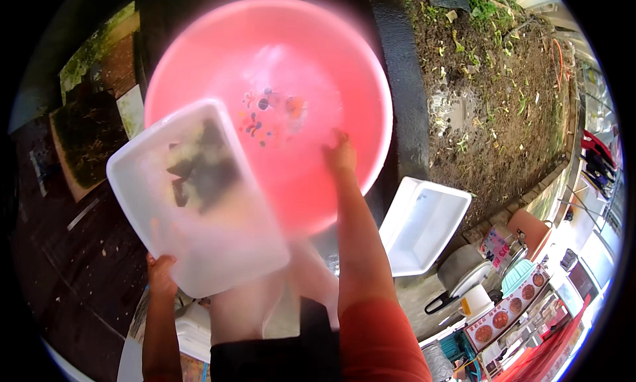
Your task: The person washes various cut vegetables, including dark pieces, purple and yellow sticks, and light cubes, by rinsing them in a white container under a running tap and transferring them into a pink basin. The person then moves the containers to a metal counter.
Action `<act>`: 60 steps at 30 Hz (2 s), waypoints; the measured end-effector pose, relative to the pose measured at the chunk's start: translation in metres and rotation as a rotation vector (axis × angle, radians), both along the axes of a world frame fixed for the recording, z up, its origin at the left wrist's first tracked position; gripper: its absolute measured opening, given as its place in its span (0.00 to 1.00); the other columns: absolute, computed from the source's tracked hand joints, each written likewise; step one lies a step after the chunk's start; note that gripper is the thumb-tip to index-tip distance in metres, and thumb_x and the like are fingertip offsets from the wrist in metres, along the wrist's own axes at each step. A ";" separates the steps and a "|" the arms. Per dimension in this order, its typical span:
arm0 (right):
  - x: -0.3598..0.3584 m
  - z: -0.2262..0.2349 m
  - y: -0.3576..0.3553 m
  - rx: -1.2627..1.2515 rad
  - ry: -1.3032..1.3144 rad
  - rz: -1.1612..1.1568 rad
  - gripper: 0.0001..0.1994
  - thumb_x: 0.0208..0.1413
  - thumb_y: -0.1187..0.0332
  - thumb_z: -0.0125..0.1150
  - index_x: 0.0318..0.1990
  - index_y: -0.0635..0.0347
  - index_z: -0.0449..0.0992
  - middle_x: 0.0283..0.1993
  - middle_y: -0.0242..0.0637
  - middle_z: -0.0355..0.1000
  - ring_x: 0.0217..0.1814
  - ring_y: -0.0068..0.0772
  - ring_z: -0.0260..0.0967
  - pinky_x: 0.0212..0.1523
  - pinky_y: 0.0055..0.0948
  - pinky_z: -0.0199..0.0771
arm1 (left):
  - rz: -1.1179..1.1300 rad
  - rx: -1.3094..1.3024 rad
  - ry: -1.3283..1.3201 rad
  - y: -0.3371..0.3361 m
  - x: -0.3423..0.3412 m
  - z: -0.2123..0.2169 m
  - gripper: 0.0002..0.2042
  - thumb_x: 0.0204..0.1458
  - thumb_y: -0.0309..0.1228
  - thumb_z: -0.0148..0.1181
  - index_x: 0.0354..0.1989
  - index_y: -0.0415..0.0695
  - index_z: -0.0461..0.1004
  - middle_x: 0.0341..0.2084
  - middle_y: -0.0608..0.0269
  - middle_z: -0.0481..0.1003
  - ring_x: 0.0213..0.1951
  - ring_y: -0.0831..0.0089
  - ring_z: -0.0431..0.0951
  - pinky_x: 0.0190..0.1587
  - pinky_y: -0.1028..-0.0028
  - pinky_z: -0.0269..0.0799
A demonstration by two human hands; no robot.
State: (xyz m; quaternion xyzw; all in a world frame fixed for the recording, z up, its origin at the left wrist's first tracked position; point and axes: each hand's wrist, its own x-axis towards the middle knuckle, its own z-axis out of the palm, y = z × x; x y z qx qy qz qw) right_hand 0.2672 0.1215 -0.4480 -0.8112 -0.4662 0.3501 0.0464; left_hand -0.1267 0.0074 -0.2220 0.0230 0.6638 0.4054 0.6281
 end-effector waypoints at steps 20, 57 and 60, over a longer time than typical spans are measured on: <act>-0.043 0.018 0.061 0.288 0.274 0.009 0.04 0.43 0.74 0.63 0.27 0.65 0.75 0.24 0.35 0.72 0.26 0.20 0.67 0.30 0.23 0.69 | 0.187 0.006 0.090 -0.011 0.001 -0.061 0.25 0.36 0.14 0.51 0.48 0.39 0.63 0.40 0.57 0.71 0.42 0.67 0.73 0.45 0.67 0.70; -0.173 0.308 0.005 0.493 -0.063 0.966 0.17 0.38 0.55 0.60 0.38 0.47 0.73 0.49 0.36 0.62 0.59 0.47 0.50 0.57 0.68 0.41 | -0.183 -0.050 -0.057 -0.010 0.081 0.155 0.22 0.37 0.14 0.45 0.45 0.39 0.68 0.35 0.66 0.72 0.36 0.79 0.71 0.40 0.78 0.66; -0.148 0.310 -0.001 0.445 -0.148 0.931 0.16 0.39 0.56 0.59 0.37 0.48 0.74 0.49 0.36 0.62 0.58 0.49 0.51 0.56 0.70 0.41 | -0.196 0.000 -0.080 -0.020 0.082 0.151 0.22 0.37 0.14 0.45 0.45 0.39 0.68 0.34 0.66 0.71 0.36 0.79 0.71 0.40 0.79 0.66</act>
